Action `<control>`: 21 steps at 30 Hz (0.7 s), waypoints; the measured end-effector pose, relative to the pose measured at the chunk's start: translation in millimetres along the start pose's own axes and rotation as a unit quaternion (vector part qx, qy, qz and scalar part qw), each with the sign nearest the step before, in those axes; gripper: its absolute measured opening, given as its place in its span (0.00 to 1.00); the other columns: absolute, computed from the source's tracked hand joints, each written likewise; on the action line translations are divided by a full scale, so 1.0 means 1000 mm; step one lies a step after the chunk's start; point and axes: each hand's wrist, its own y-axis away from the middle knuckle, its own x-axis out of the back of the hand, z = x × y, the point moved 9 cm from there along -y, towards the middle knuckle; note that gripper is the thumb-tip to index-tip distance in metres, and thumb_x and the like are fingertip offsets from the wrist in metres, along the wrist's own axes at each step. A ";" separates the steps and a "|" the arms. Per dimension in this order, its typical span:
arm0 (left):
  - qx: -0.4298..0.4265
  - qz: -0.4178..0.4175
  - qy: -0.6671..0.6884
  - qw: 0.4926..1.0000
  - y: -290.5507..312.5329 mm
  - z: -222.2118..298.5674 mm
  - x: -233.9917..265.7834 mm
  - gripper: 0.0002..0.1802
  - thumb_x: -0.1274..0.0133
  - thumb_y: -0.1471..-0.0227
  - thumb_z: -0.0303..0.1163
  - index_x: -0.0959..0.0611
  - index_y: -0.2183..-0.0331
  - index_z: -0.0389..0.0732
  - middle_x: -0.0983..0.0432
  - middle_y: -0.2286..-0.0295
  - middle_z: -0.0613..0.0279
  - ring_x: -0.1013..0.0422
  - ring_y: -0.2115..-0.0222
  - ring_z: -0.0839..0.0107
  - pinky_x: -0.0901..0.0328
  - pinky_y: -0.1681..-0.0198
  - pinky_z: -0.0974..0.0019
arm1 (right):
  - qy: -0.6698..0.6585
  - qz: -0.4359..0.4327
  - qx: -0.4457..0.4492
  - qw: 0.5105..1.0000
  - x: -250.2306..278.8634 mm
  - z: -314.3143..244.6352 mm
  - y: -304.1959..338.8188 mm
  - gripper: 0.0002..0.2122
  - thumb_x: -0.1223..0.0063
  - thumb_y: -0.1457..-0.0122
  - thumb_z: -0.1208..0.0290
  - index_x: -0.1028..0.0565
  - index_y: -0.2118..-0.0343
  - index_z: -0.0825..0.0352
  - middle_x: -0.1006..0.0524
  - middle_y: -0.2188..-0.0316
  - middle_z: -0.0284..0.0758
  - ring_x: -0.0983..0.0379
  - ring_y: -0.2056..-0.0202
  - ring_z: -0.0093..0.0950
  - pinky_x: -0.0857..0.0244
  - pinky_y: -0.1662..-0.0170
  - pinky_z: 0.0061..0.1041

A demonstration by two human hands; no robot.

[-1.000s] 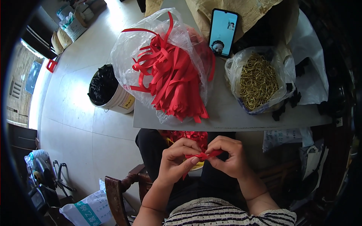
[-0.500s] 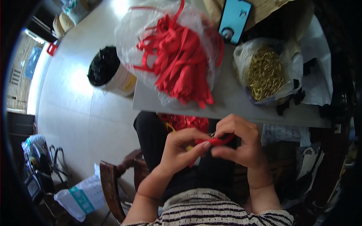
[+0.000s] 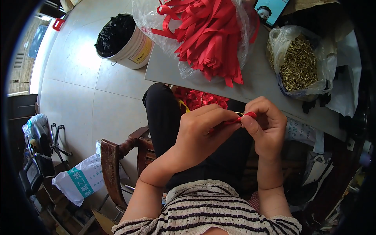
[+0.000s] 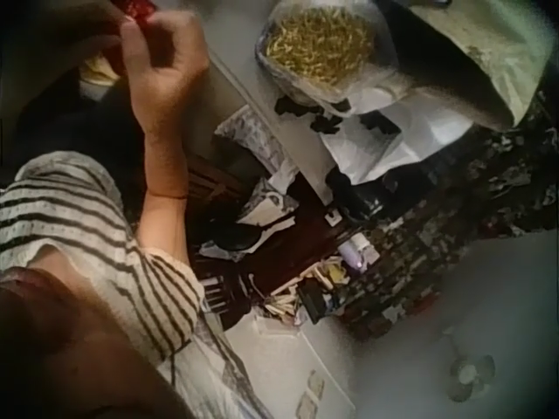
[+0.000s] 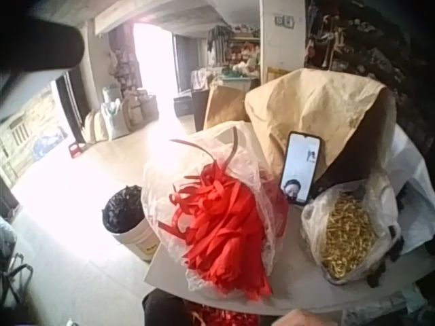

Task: The person ties red ribbons onto small gold rings by hand.

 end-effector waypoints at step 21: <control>0.170 -0.124 0.282 0.936 0.003 -0.026 -0.011 0.07 0.42 0.57 0.22 0.22 0.71 0.32 0.28 0.76 0.67 0.32 0.74 0.85 0.37 0.73 0.81 | -0.055 -0.042 -0.059 0.996 0.001 0.007 0.004 0.06 0.45 0.48 0.75 0.29 0.76 0.71 0.28 0.78 0.30 0.34 0.79 0.14 0.42 0.76 0.10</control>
